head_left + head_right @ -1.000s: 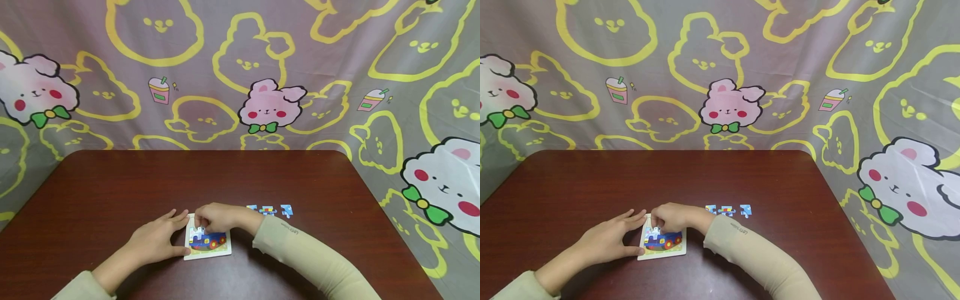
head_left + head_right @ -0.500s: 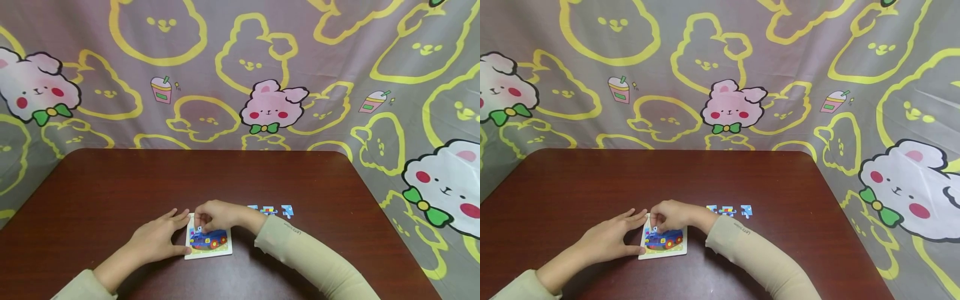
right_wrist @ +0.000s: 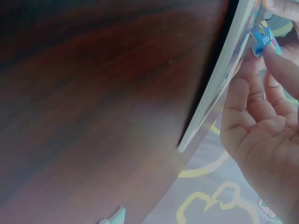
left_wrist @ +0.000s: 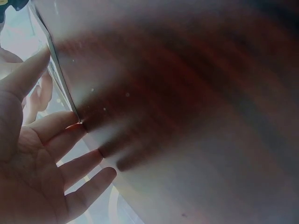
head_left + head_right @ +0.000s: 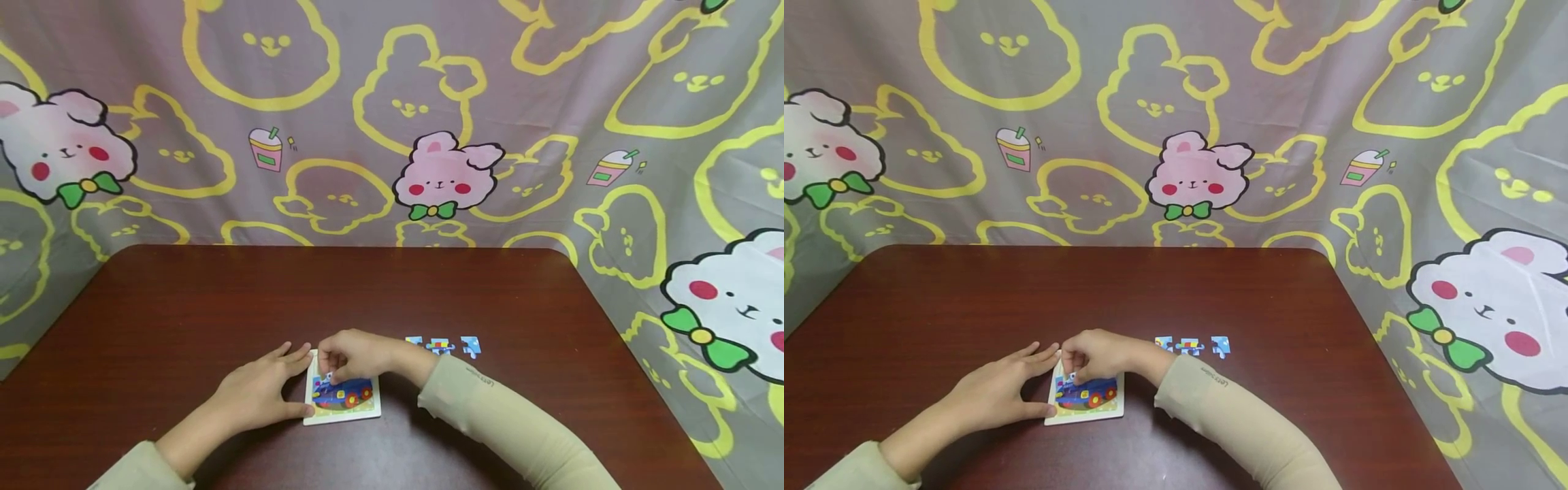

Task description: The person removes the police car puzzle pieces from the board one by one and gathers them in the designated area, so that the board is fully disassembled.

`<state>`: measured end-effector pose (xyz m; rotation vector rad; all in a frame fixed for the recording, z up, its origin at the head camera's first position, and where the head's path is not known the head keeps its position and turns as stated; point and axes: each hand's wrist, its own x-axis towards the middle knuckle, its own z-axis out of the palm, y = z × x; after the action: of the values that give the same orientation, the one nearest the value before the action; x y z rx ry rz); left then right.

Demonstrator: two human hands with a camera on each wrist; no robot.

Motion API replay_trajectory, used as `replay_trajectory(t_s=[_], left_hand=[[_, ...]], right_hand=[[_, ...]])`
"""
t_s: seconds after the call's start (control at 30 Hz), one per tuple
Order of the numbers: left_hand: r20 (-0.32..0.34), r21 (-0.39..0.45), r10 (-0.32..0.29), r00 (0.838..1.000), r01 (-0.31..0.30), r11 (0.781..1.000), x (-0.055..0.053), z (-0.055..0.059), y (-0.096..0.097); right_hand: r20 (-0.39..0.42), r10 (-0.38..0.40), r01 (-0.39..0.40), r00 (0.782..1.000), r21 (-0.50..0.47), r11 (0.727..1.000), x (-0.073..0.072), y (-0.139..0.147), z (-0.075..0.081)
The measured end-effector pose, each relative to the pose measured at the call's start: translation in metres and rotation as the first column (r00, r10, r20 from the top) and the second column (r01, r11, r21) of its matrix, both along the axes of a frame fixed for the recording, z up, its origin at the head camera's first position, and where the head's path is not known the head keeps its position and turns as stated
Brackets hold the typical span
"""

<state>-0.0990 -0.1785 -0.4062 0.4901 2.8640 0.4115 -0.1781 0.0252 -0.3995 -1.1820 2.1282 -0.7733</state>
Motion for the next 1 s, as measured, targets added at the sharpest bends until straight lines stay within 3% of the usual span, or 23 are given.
replay_trajectory(t_s=[0.63, 1.0], left_hand=[[0.030, -0.007, 0.011, 0.999, -0.011, 1.000, 0.000, 0.003, 0.001], [0.013, -0.010, 0.004, 1.000, -0.004, 1.000, -0.001, 0.001, 0.001]], right_hand=[[0.031, -0.024, 0.027, 0.999, -0.090, 0.996, -0.002, 0.025, 0.004], [0.072, -0.093, 0.101, 0.993, -0.113, 0.988, -0.004, 0.053, 0.006]])
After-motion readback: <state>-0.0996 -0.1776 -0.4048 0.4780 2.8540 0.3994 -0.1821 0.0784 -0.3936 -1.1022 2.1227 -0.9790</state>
